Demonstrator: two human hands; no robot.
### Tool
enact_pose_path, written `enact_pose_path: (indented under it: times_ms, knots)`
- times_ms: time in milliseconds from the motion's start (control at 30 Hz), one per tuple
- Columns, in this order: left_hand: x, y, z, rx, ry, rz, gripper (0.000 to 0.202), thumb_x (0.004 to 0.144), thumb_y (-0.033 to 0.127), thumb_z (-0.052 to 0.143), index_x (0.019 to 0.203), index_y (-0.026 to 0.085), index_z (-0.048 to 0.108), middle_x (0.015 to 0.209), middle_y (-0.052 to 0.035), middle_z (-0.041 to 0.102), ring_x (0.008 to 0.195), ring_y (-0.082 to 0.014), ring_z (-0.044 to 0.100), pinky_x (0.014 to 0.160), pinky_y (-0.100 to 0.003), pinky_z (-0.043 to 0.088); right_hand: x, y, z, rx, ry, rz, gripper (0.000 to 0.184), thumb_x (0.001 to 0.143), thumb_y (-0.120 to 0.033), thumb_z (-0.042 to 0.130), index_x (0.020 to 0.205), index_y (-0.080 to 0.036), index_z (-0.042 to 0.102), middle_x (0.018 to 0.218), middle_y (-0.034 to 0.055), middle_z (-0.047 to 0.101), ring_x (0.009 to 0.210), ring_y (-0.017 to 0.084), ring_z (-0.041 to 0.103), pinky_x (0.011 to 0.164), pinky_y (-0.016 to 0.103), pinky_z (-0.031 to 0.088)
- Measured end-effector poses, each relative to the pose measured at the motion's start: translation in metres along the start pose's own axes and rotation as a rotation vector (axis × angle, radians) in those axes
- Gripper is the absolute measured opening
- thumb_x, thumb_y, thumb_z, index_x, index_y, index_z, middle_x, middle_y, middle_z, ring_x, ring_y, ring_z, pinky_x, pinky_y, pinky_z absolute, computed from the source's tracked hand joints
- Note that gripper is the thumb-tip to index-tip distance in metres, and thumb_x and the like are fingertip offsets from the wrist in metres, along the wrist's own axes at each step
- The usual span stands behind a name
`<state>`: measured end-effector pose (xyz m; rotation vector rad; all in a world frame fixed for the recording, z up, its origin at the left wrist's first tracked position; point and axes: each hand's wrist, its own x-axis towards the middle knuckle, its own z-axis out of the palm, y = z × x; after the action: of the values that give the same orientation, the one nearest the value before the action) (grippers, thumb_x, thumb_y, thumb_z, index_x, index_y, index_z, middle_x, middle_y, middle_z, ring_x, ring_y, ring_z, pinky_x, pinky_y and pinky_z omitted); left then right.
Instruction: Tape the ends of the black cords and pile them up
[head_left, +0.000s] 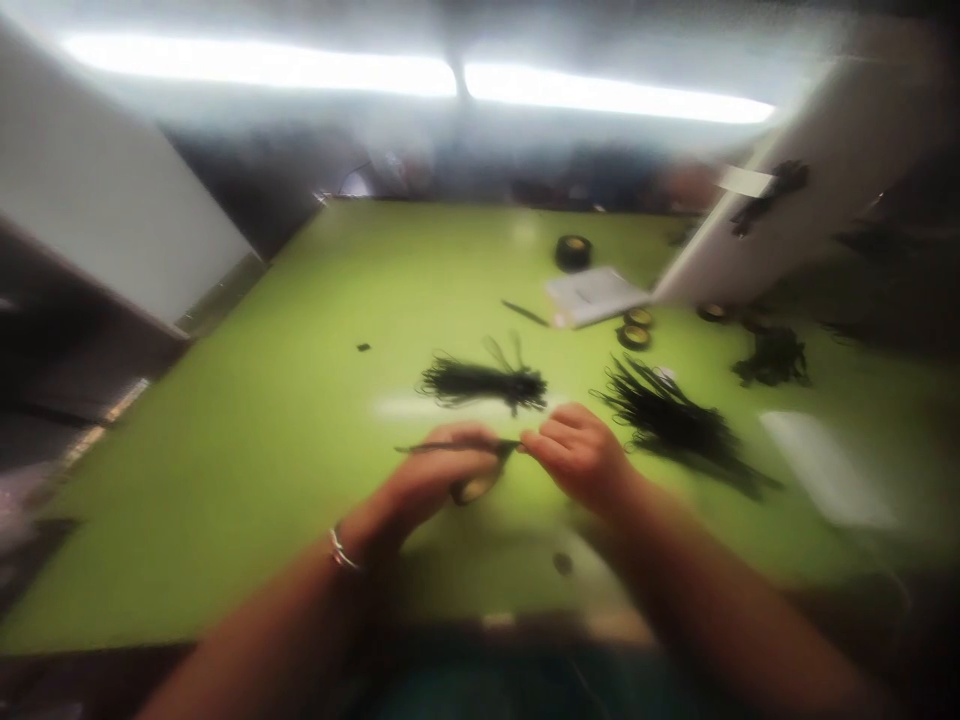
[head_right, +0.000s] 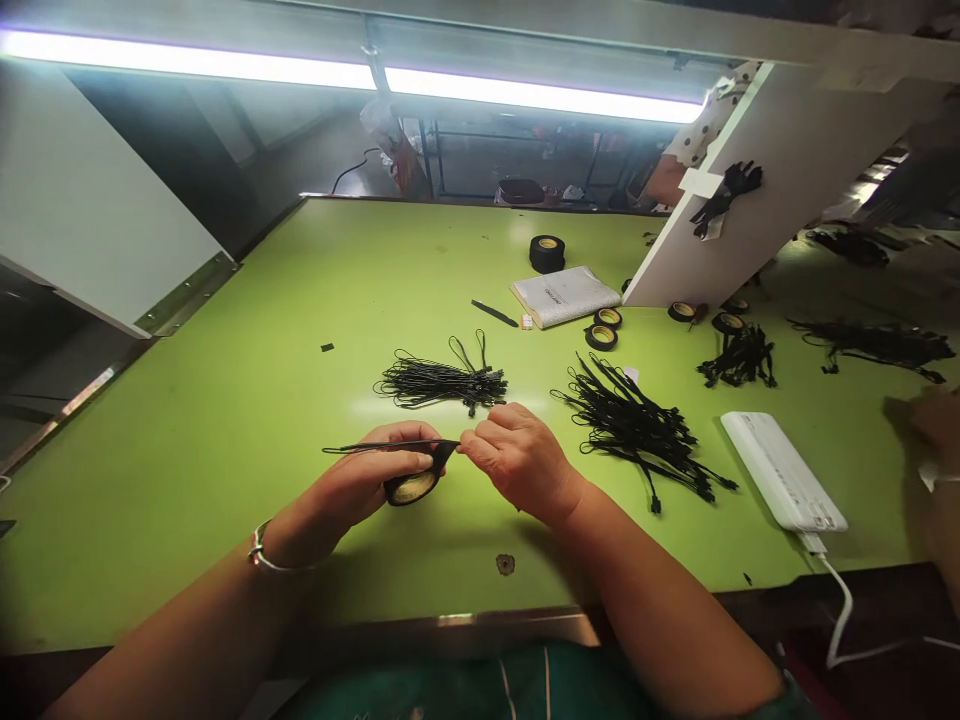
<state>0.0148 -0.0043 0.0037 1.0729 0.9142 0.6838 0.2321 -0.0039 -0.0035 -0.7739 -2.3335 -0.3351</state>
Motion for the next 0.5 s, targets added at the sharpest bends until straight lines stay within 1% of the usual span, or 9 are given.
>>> enact_pose_path:
  times_ms: [133, 167, 233, 300, 400, 467, 500]
  knots:
    - [0.000, -0.003, 0.012, 0.024, 0.151, 0.038, 0.031, 0.075, 0.042, 0.070, 0.068, 0.014, 0.058, 0.061, 0.0011, 0.049, 0.053, -0.0082, 0.041, 0.049, -0.021, 0.028, 0.001, -0.004, 0.002, -0.024, 0.011, -0.012, 0.008, 0.090, -0.013, 0.059, 0.088, -0.014, 0.067, 0.058, 0.0001, 0.051, 0.065, 0.016, 0.040, 0.065, 0.031, 0.036]
    - [0.000, -0.004, 0.013, 0.019, 0.171, 0.033, 0.033, 0.075, 0.043, 0.070, 0.066, 0.014, 0.057, 0.060, 0.0017, 0.047, 0.052, -0.0079, 0.039, 0.048, -0.021, 0.027, 0.001, -0.005, 0.003, -0.014, 0.009, -0.012, 0.010, 0.090, -0.012, 0.057, 0.090, -0.014, 0.067, 0.058, 0.0002, 0.051, 0.064, 0.016, 0.040, 0.065, 0.031, 0.037]
    - [0.000, -0.007, 0.013, -0.001, 0.188, 0.015, 0.032, 0.074, 0.041, 0.071, 0.065, 0.015, 0.056, 0.058, 0.0026, 0.046, 0.050, -0.0074, 0.037, 0.046, -0.021, 0.026, 0.002, -0.006, 0.004, 0.040, -0.017, 0.013, 0.014, 0.091, -0.011, 0.053, 0.090, -0.015, 0.067, 0.058, 0.0001, 0.051, 0.063, 0.016, 0.040, 0.064, 0.030, 0.037]
    - [-0.001, -0.007, 0.012, 0.014, 0.212, 0.016, 0.029, 0.074, 0.038, 0.071, 0.065, 0.015, 0.057, 0.055, 0.0035, 0.045, 0.047, -0.0069, 0.035, 0.045, -0.021, 0.024, 0.003, -0.007, 0.005, 0.159, -0.060, 0.083, 0.015, 0.092, -0.015, 0.053, 0.091, -0.016, 0.068, 0.061, 0.0009, 0.053, 0.065, 0.016, 0.042, 0.064, 0.030, 0.039]
    - [-0.002, -0.005, 0.012, 0.129, 0.253, 0.083, 0.029, 0.077, 0.039, 0.069, 0.065, 0.015, 0.058, 0.052, 0.0045, 0.044, 0.046, -0.0069, 0.035, 0.043, -0.021, 0.026, 0.005, -0.007, 0.004, 0.385, -0.117, 0.248, 0.017, 0.093, -0.027, 0.055, 0.099, -0.017, 0.068, 0.075, 0.0044, 0.062, 0.075, 0.018, 0.051, 0.071, 0.031, 0.043]
    - [-0.003, -0.003, 0.013, 0.207, 0.238, 0.128, 0.029, 0.079, 0.040, 0.067, 0.067, 0.016, 0.059, 0.050, 0.0047, 0.045, 0.044, -0.0077, 0.038, 0.043, -0.021, 0.029, 0.006, -0.009, 0.002, 0.482, -0.158, 0.353, 0.020, 0.094, -0.030, 0.052, 0.101, -0.017, 0.067, 0.085, 0.0065, 0.066, 0.081, 0.018, 0.054, 0.077, 0.032, 0.044]
    - [-0.003, -0.002, 0.014, 0.247, 0.231, 0.155, 0.028, 0.079, 0.040, 0.067, 0.067, 0.016, 0.059, 0.051, 0.0040, 0.047, 0.045, -0.0086, 0.041, 0.044, -0.022, 0.033, 0.007, -0.010, 0.001, 0.517, -0.200, 0.404, 0.021, 0.095, -0.028, 0.049, 0.098, -0.018, 0.067, 0.086, 0.0062, 0.067, 0.081, 0.018, 0.055, 0.077, 0.032, 0.044]
